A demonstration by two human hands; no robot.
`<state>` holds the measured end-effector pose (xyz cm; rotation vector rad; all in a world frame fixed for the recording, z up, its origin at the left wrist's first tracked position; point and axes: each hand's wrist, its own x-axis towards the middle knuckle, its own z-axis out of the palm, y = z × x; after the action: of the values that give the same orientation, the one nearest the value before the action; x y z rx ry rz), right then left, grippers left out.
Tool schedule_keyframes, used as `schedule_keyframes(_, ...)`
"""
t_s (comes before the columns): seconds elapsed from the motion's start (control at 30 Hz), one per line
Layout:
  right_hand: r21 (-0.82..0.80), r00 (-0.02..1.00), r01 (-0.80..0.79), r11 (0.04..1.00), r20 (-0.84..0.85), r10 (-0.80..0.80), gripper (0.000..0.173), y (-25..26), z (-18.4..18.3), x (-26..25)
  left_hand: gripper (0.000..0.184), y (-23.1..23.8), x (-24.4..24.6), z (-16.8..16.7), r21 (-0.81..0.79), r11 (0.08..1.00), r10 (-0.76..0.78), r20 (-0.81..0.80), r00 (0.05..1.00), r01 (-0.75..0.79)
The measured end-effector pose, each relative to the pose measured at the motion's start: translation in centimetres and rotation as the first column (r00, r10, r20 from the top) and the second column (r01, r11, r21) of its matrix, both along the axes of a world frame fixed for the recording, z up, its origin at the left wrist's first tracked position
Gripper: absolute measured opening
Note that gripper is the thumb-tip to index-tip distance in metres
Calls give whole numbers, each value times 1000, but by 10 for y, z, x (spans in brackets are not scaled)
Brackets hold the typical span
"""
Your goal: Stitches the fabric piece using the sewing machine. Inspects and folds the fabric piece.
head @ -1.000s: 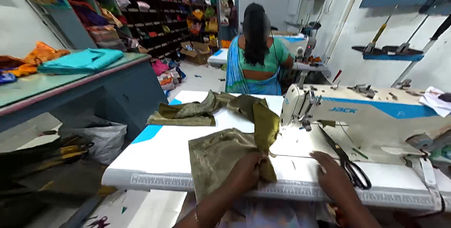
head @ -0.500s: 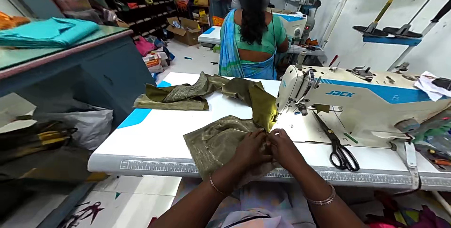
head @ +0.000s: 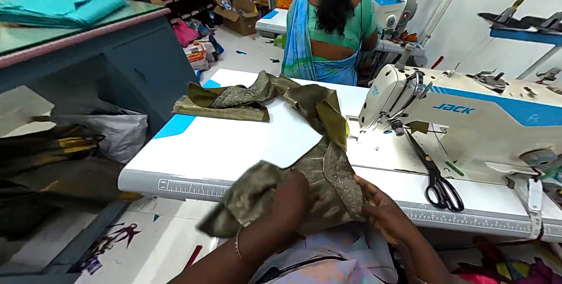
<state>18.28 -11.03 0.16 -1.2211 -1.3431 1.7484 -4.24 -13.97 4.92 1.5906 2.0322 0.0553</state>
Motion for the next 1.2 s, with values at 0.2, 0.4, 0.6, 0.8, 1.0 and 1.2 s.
schedule_keyframes(0.2, 271, 875, -52, 961, 476, -87, 30, -14, 29, -6, 61, -13, 4, 57, -158, 980, -130, -63, 989, 119)
schedule_keyframes(0.4, 646, 786, -248, 722, 570, -240, 19, 6, 31, -53, 43, 45, -13, 15, 210, 977, -52, 93, 994, 32)
schedule_keyframes(0.6, 437, 630, -287, 852, 756, -176, 47, 21, 44, -68, 32, 44, -10, -22, 390, 921, -56, 178, 982, -18)
schedule_keyframes(0.8, 288, 888, 160, 944, 375, -265, 53, 27, 33, -20, 50, 44, -39, -18, 232, 965, 7, 452, 892, -125)
schedule_keyframes(1.0, 228, 923, 146, 963, 319, -215, 30, 13, 17, 6, 31, 28, -39, -10, -203, 973, 231, 802, 551, -112)
schedule_keyframes(1.2, 174, 937, -29, 984, 347, -33, 41, 34, 19, -4, 56, 54, -22, -23, -203, 972, 231, 728, 645, -120)
